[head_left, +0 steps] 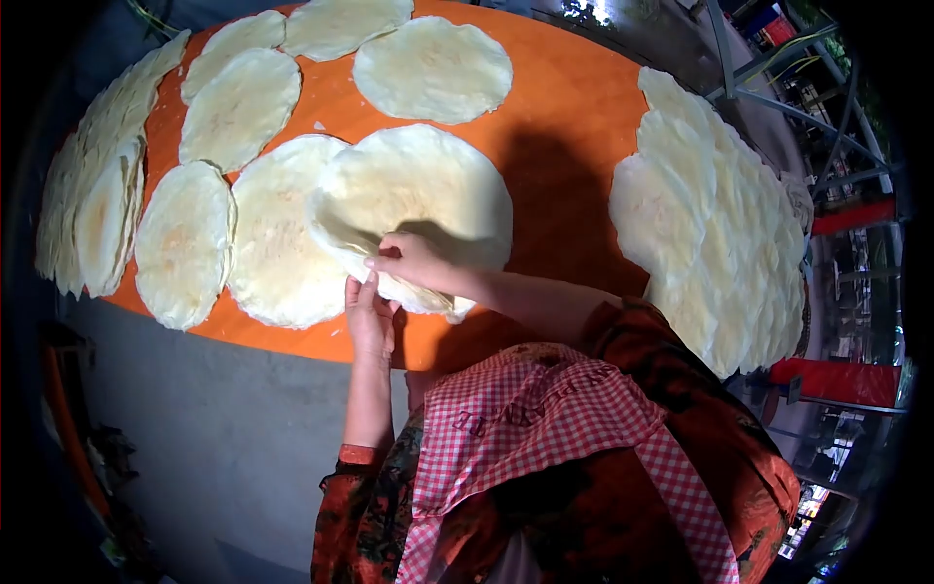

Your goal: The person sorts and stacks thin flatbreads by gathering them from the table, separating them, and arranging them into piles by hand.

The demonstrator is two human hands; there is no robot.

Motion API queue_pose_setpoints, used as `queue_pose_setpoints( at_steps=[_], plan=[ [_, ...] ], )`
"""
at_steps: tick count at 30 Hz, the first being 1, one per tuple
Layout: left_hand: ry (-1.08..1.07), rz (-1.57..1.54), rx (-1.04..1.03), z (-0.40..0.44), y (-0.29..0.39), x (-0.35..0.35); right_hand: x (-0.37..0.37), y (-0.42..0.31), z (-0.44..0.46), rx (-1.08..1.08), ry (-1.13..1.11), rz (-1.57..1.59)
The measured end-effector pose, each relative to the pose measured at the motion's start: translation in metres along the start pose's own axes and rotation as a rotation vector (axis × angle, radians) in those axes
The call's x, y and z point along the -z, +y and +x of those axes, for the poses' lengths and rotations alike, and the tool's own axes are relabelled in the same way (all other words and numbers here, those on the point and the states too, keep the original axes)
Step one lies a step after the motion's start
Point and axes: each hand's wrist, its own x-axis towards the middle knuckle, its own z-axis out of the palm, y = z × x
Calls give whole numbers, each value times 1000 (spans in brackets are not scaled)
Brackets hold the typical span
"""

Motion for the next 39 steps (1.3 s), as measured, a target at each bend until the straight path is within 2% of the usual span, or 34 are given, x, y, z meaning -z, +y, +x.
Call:
queue_pose_setpoints(
  at_steps=[1, 4, 7, 10, 11, 14, 18, 22, 25, 26, 27, 28, 29, 30, 32, 33, 34, 35, 36, 38, 39],
  plan=[
    [-2, 3, 1, 0, 2, -1, -1, 7, 7, -40, -48, 76],
    [0, -18, 5, -3, 6, -4, -7, 24, 13, 155, -43, 125],
    [23, -67, 9, -2, 8, -7, -6, 22, 11, -25, -108, 341],
    [57, -21, 18, -2, 10, -8, -6, 16, 6, 169, -17, 56],
    [63, 10, 14, -1, 10, -8, -1, 5, 0, 166, -47, -108],
    [79, 145, -15, 8, 4, -1, -3, 11, 0, 195, 77, -276],
    [145, 143, -48, 13, 3, 1, -2, 43, 20, 7, 60, 224],
    [145, 116, -102, 16, -2, 0, -1, 53, 17, 95, 127, 188],
    [159, 171, -134, 15, -4, -4, 0, 30, -2, 81, 175, -93],
    [164, 240, -146, 15, -6, -6, 3, 28, -4, 55, 71, -176],
    [165, 308, -158, 15, -7, -7, 2, 28, -5, 72, 65, -244],
    [254, 324, -150, 17, -8, -2, 3, 28, -4, 88, 63, -313],
    [332, 338, -140, 19, -10, 8, 10, 25, -1, 106, 21, -220],
    [390, 348, -123, 22, -13, 13, 19, 21, 5, 108, 5, -149],
    [414, 324, -71, 16, -3, 20, 54, 25, 14, 275, 180, 43],
    [305, 292, -39, 21, 1, 37, 86, 26, 13, 375, 333, -15],
    [283, 249, 18, 8, 19, 19, 122, 29, 9, 475, 476, -81],
    [211, 275, -11, 16, 22, 49, 166, 44, 7, 405, 443, -61],
    [235, 352, -30, 6, 38, 34, 205, 61, -1, 329, 485, -74],
    [332, 385, -15, 5, 45, 61, 264, 109, -23, 188, 537, -77],
    [344, 334, 80, 2, 48, 65, 285, 134, -33, 76, 577, -149]
  ],
)
